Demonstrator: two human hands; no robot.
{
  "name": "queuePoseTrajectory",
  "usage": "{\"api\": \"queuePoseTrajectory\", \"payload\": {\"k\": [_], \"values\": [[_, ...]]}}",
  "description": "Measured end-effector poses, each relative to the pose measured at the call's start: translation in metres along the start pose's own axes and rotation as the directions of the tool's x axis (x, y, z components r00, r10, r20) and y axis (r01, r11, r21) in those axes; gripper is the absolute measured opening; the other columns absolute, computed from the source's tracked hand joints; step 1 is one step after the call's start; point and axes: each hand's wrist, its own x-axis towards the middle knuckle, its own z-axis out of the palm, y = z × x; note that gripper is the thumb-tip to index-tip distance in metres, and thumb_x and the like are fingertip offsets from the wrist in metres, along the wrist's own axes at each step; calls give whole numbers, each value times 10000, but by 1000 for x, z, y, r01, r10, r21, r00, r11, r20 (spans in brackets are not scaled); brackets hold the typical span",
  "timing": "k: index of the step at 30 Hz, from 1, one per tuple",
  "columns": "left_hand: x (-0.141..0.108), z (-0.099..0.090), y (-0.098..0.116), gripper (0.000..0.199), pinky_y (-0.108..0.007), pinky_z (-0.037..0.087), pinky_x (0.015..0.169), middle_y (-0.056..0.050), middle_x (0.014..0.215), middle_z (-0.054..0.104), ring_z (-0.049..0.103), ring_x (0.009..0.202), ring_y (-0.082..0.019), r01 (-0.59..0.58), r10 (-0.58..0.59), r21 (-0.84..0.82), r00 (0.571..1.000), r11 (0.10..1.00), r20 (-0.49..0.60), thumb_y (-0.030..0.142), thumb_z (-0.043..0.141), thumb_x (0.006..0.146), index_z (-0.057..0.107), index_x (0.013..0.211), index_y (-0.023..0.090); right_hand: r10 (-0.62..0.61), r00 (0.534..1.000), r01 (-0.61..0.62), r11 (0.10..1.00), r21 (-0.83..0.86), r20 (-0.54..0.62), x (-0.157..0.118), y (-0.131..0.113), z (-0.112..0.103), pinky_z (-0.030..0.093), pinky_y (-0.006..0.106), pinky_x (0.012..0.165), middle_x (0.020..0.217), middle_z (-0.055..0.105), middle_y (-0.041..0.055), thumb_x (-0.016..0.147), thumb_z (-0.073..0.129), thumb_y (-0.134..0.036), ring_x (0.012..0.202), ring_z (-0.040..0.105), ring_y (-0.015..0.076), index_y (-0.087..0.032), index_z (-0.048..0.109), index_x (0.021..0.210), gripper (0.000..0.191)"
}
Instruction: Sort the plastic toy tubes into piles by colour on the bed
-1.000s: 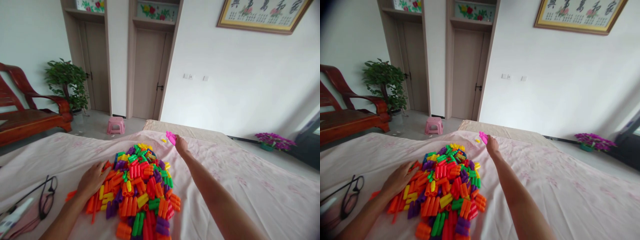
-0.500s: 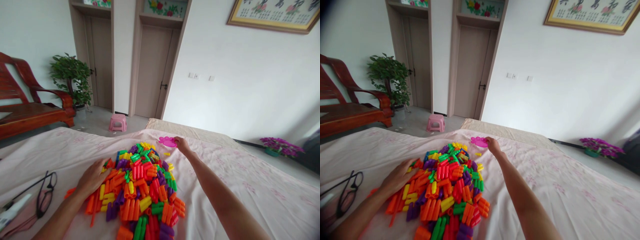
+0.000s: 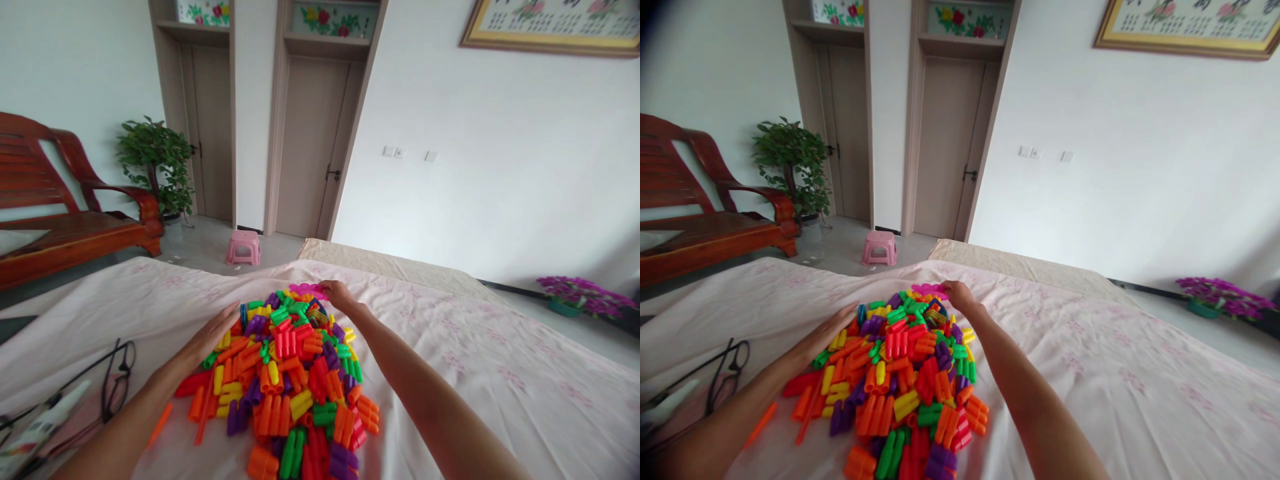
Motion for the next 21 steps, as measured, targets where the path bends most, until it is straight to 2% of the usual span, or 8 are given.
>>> {"api": "queuePoseTrajectory", "payload": {"k": [6,10,13,16,18,21], "values": [[31,15,31,652,-390,331,1155,-80,1390,605,506,1331,-261,-105,128,-142,978,984,164,626,439,845,636,1265,168,-99,995,97,994,59,32,-45,-12,-16,462,251,773,912,747,18,884,502,-207,851,660,191,-207,751,1003,276],[30,29,44,595,-410,401,1098,-65,1247,700,572,1248,-286,-126,163,-170,962,977,221,645,479,809,719,1121,198,-172,985,167,977,129,25,-87,-26,-32,464,258,757,921,751,27,921,480,-271,835,673,192,-219,745,1022,288],[30,33,49,643,-415,483,988,-79,1092,757,651,1112,-297,-98,136,-146,953,984,272,689,399,826,743,1037,188,-198,979,188,966,176,42,-115,-30,-49,466,257,775,945,751,22,933,470,-292,862,677,193,-233,741,1014,289],[47,31,54,742,-380,512,917,-112,1017,768,686,1017,-286,-93,93,-8,974,996,204,707,265,860,744,972,152,-106,994,105,980,169,-4,-127,-18,-64,464,258,745,891,744,27,919,459,-270,813,666,194,-213,730,1023,296],[69,33,58,717,-371,476,973,-126,1123,741,638,1131,-300,-105,95,73,987,992,130,702,286,854,731,991,157,32,995,-24,997,74,-97,-127,-4,-70,444,258,710,862,736,40,909,443,-239,782,656,197,-193,716,1041,307],[102,44,64,602,-370,391,1072,-100,1328,649,515,1309,-293,-137,120,145,985,980,121,657,400,838,697,1113,211,218,950,-247,962,-112,-222,-125,14,-71,395,262,680,900,736,66,921,406,-208,811,659,209,-194,685,1101,333]]}}
